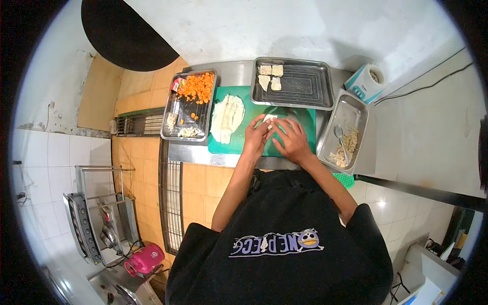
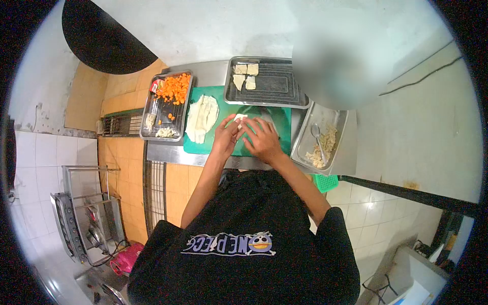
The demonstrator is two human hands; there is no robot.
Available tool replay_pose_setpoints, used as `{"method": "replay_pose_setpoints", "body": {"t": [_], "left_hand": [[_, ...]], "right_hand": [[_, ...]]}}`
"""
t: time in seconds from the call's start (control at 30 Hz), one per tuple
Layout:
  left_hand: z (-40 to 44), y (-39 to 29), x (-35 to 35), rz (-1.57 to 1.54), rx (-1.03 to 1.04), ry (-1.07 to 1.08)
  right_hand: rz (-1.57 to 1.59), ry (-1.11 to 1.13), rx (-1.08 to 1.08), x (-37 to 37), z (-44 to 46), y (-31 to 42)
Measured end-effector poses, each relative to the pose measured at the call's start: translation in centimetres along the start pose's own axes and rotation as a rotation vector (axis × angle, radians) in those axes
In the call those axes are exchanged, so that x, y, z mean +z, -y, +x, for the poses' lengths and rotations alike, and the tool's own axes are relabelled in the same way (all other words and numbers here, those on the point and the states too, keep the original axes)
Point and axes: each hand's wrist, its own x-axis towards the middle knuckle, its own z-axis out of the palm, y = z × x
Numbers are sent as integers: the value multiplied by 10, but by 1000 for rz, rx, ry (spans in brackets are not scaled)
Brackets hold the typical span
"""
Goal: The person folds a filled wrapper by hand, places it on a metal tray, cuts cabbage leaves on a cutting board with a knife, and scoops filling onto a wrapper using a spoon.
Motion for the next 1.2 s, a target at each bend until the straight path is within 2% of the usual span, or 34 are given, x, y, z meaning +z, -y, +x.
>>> {"method": "replay_pose_setpoints", "body": {"t": [0.83,0.93,1.0,1.03,1.1,1.2], "left_hand": [[8,-1,-5,32,-21,-11],[7,0,-3,30,-4,-21],[5,0,0,24,13,-22],[3,0,2,70,22,-27],[0,1,5,118,29,-31],[-1,7,7,203,74,11]], "right_hand": [[149,-53,-144,-3,-4,-5],[273,-109,-25,-3,-3,-5],[393,-222,238,-1,-1,-3],[393,-221,239,1,0,-2],[743,-213,622,6,0,-2],[861,-189,723,20,0,-9]]}}
